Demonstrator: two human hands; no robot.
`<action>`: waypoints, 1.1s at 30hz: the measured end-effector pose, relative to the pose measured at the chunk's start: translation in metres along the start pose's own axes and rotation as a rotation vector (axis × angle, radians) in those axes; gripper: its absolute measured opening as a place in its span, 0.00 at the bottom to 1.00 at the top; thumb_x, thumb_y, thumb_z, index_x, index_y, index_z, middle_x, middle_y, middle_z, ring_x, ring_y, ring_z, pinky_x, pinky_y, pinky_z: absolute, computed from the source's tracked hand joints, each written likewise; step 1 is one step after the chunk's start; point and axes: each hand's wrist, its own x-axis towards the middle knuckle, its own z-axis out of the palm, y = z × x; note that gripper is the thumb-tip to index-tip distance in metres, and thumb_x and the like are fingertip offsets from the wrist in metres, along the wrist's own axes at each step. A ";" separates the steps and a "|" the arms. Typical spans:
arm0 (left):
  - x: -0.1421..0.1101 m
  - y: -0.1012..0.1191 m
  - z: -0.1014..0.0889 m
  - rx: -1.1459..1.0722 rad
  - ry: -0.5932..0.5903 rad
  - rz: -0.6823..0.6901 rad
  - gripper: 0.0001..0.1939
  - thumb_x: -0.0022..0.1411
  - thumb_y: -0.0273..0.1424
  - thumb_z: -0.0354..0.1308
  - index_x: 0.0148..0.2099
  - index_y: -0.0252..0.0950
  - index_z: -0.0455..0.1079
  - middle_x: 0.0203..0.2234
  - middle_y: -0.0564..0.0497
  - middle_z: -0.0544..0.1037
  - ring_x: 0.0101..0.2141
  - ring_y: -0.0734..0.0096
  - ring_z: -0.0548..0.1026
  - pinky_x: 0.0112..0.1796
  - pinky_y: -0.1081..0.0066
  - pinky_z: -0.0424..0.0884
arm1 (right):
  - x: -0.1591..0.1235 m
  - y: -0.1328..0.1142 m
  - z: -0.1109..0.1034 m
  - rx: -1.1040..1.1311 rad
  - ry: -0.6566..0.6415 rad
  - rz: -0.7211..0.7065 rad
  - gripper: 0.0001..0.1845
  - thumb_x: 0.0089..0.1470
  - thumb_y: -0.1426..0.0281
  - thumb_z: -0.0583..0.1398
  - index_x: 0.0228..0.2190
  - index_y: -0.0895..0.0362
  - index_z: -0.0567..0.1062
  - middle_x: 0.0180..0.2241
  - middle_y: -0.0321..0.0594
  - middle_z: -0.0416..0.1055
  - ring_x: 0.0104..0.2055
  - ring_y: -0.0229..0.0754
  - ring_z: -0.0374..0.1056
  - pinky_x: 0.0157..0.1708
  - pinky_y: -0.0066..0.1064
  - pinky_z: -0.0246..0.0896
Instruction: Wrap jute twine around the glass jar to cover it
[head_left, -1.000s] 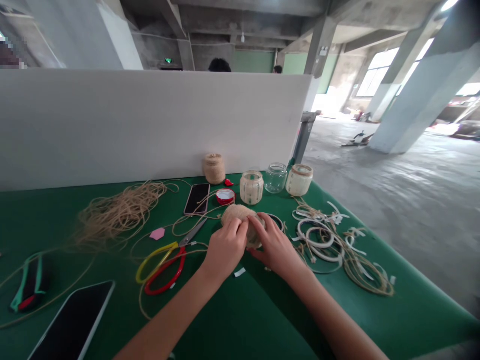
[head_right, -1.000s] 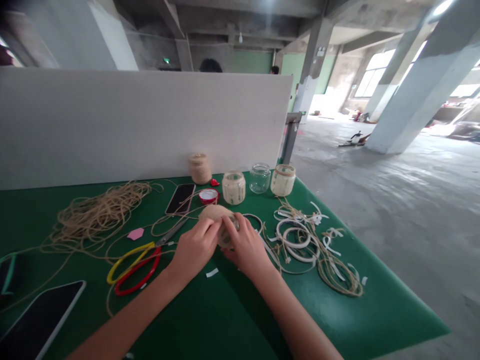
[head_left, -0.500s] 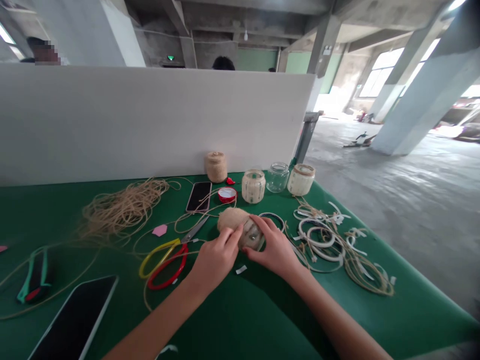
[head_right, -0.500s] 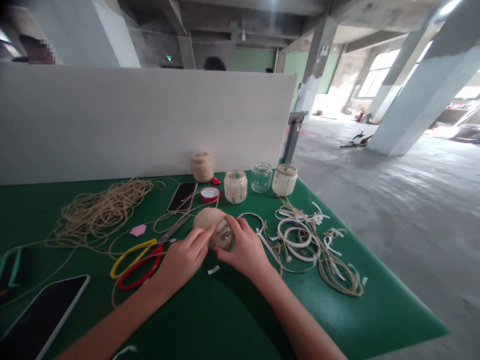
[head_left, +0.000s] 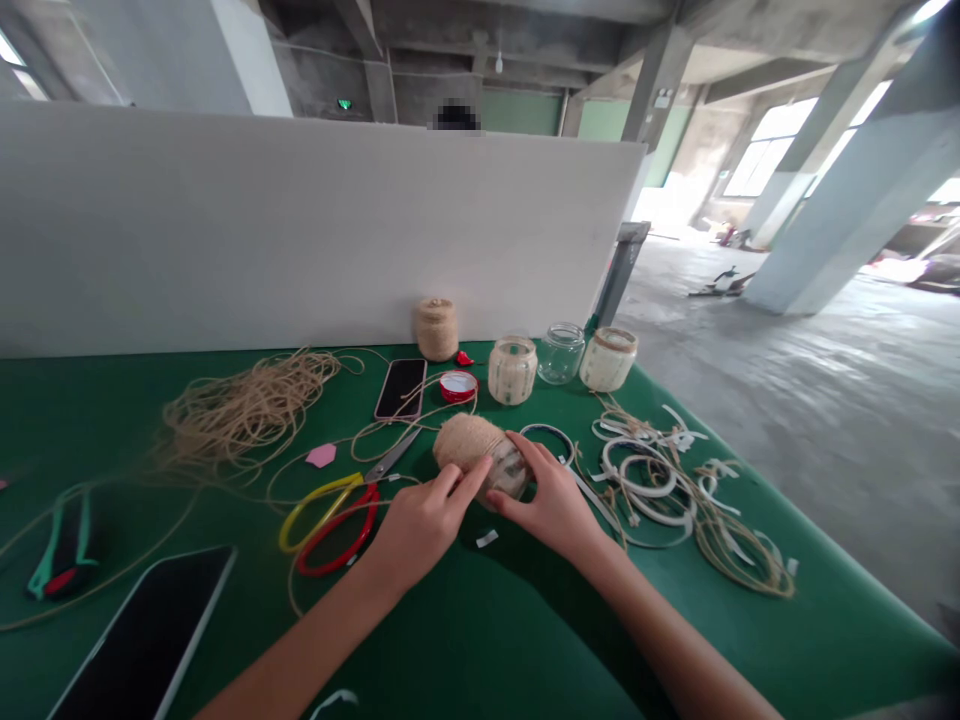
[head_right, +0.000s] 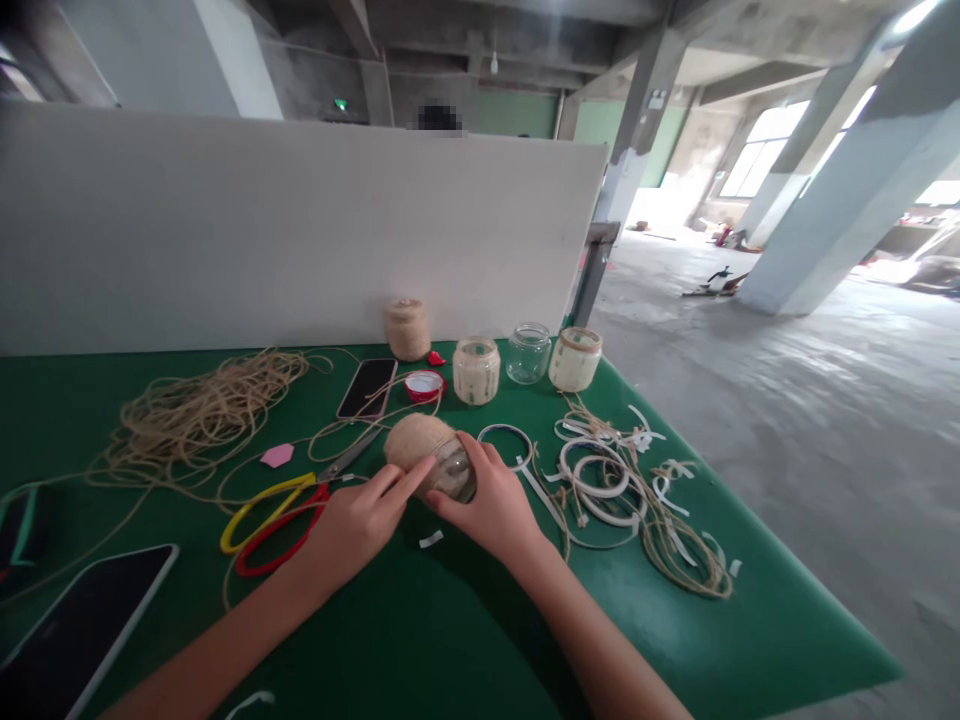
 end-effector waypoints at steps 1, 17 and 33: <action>0.001 -0.001 -0.002 0.020 -0.001 -0.002 0.26 0.58 0.19 0.46 0.59 0.35 0.55 0.30 0.51 0.70 0.18 0.79 0.67 0.18 0.76 0.62 | 0.000 0.000 0.000 -0.001 0.007 0.001 0.36 0.43 0.58 0.61 0.53 0.54 0.58 0.47 0.46 0.65 0.44 0.47 0.66 0.40 0.38 0.64; 0.002 0.002 -0.002 -0.245 0.055 -0.083 0.21 0.62 0.23 0.44 0.58 0.32 0.55 0.28 0.51 0.73 0.22 0.77 0.71 0.21 0.78 0.66 | -0.003 -0.005 0.003 -0.061 0.012 0.024 0.35 0.44 0.57 0.60 0.53 0.53 0.57 0.46 0.46 0.65 0.41 0.48 0.68 0.37 0.39 0.64; -0.003 0.016 0.007 -0.625 -0.015 -0.281 0.25 0.63 0.25 0.44 0.62 0.39 0.49 0.34 0.51 0.77 0.26 0.75 0.75 0.25 0.77 0.69 | -0.005 -0.004 0.003 -0.247 0.035 0.018 0.50 0.44 0.48 0.55 0.59 0.57 0.40 0.51 0.52 0.63 0.45 0.55 0.67 0.36 0.43 0.65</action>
